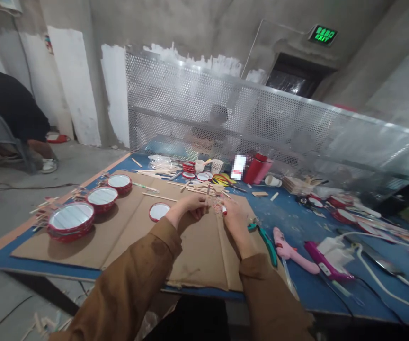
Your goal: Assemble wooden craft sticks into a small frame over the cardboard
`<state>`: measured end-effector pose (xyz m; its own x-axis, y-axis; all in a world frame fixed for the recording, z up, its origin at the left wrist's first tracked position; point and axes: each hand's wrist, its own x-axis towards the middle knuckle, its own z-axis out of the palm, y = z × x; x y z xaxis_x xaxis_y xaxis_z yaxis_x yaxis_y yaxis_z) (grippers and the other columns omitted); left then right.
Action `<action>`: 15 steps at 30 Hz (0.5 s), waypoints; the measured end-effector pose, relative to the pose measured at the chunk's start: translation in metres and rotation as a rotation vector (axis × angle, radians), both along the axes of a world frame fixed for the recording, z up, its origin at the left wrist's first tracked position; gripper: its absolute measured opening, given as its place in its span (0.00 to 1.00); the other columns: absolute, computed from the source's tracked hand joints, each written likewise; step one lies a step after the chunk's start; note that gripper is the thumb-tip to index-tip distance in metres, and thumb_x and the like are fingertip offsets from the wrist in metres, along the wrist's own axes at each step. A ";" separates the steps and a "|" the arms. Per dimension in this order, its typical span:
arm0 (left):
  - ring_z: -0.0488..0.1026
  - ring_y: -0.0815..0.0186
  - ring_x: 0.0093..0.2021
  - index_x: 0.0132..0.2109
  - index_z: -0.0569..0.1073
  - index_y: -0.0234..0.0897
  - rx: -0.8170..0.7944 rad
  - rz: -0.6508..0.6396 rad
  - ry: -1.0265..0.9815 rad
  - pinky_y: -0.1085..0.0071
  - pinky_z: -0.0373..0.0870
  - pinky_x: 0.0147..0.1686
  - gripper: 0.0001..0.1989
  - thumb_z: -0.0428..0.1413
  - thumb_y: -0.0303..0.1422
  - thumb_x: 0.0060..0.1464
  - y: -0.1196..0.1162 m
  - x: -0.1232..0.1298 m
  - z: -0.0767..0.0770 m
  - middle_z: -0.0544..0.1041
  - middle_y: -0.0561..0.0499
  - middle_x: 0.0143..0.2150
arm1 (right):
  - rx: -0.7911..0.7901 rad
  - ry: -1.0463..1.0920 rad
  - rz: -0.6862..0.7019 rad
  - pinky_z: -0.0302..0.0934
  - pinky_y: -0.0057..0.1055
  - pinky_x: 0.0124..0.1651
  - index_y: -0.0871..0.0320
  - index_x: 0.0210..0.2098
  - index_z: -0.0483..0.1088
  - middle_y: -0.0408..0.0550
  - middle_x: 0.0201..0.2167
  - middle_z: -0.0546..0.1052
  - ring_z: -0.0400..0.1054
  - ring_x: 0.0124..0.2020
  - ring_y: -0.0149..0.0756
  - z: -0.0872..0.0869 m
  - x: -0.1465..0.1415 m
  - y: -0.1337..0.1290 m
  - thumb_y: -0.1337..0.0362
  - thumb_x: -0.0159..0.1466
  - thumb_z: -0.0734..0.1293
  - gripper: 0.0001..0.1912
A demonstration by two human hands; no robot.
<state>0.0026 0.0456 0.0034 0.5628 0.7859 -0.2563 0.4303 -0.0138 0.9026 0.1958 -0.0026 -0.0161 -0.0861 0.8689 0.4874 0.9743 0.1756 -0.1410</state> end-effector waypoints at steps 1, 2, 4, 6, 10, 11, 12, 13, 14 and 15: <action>0.69 0.72 0.16 0.34 0.68 0.34 -0.005 -0.001 0.006 0.76 0.69 0.22 0.09 0.49 0.26 0.64 0.000 0.000 0.000 0.71 0.56 0.21 | -0.062 -0.036 -0.050 0.60 0.35 0.46 0.54 0.50 0.79 0.55 0.49 0.81 0.72 0.47 0.45 0.004 0.007 -0.001 0.75 0.63 0.61 0.22; 0.69 0.72 0.17 0.33 0.68 0.34 -0.012 -0.005 0.010 0.76 0.69 0.22 0.09 0.49 0.26 0.64 0.001 0.000 0.000 0.72 0.55 0.21 | -0.121 -0.070 -0.089 0.60 0.34 0.44 0.51 0.51 0.79 0.53 0.48 0.82 0.72 0.46 0.45 0.007 0.015 -0.002 0.76 0.62 0.62 0.24; 0.69 0.72 0.17 0.33 0.68 0.34 -0.019 -0.005 0.010 0.77 0.69 0.22 0.08 0.51 0.27 0.64 0.001 0.001 0.001 0.72 0.55 0.21 | -0.203 -0.124 -0.143 0.58 0.33 0.42 0.48 0.49 0.81 0.51 0.43 0.81 0.72 0.45 0.45 0.013 0.027 -0.004 0.75 0.61 0.65 0.23; 0.69 0.73 0.17 0.34 0.68 0.34 -0.011 0.009 0.013 0.78 0.68 0.22 0.08 0.53 0.28 0.64 0.000 0.001 0.000 0.72 0.56 0.21 | -0.178 -0.118 -0.204 0.57 0.33 0.40 0.45 0.50 0.81 0.50 0.40 0.80 0.71 0.41 0.44 0.017 0.036 -0.005 0.74 0.60 0.67 0.24; 0.69 0.74 0.16 0.35 0.69 0.34 0.030 0.063 0.020 0.80 0.65 0.21 0.08 0.51 0.29 0.65 0.001 0.000 -0.003 0.72 0.56 0.21 | -0.025 -0.017 -0.314 0.55 0.34 0.39 0.50 0.51 0.81 0.54 0.42 0.78 0.69 0.40 0.43 0.019 0.041 -0.005 0.74 0.63 0.64 0.22; 0.69 0.74 0.16 0.36 0.69 0.35 0.039 0.078 0.012 0.81 0.64 0.21 0.08 0.51 0.30 0.65 0.001 0.000 -0.004 0.73 0.55 0.21 | 0.021 0.017 -0.328 0.55 0.35 0.40 0.51 0.51 0.81 0.55 0.42 0.78 0.68 0.41 0.44 0.019 0.040 -0.005 0.74 0.64 0.62 0.23; 0.69 0.74 0.17 0.35 0.69 0.35 0.045 0.091 0.005 0.81 0.64 0.21 0.08 0.52 0.31 0.65 0.001 0.000 -0.004 0.73 0.55 0.21 | 0.067 0.056 -0.341 0.55 0.35 0.41 0.53 0.51 0.81 0.56 0.43 0.78 0.68 0.42 0.44 0.020 0.038 -0.005 0.74 0.65 0.60 0.23; 0.70 0.74 0.17 0.35 0.70 0.35 0.048 0.101 -0.001 0.81 0.64 0.21 0.09 0.52 0.32 0.65 0.002 0.001 -0.004 0.72 0.54 0.20 | 0.112 0.099 -0.357 0.56 0.36 0.43 0.54 0.50 0.80 0.56 0.43 0.78 0.68 0.43 0.45 0.020 0.036 -0.004 0.74 0.65 0.59 0.23; 0.70 0.74 0.17 0.34 0.70 0.35 0.051 0.109 -0.004 0.81 0.64 0.22 0.09 0.52 0.32 0.65 0.002 0.001 -0.004 0.72 0.54 0.19 | 0.159 0.145 -0.377 0.56 0.37 0.44 0.56 0.50 0.79 0.57 0.44 0.78 0.68 0.45 0.46 0.020 0.034 -0.004 0.74 0.65 0.58 0.22; 0.70 0.73 0.17 0.34 0.69 0.36 0.049 0.107 -0.003 0.81 0.64 0.22 0.10 0.52 0.32 0.65 0.002 0.001 -0.003 0.71 0.55 0.19 | 0.206 0.193 -0.395 0.56 0.38 0.46 0.57 0.49 0.79 0.57 0.44 0.78 0.68 0.46 0.47 0.020 0.033 -0.003 0.73 0.65 0.58 0.22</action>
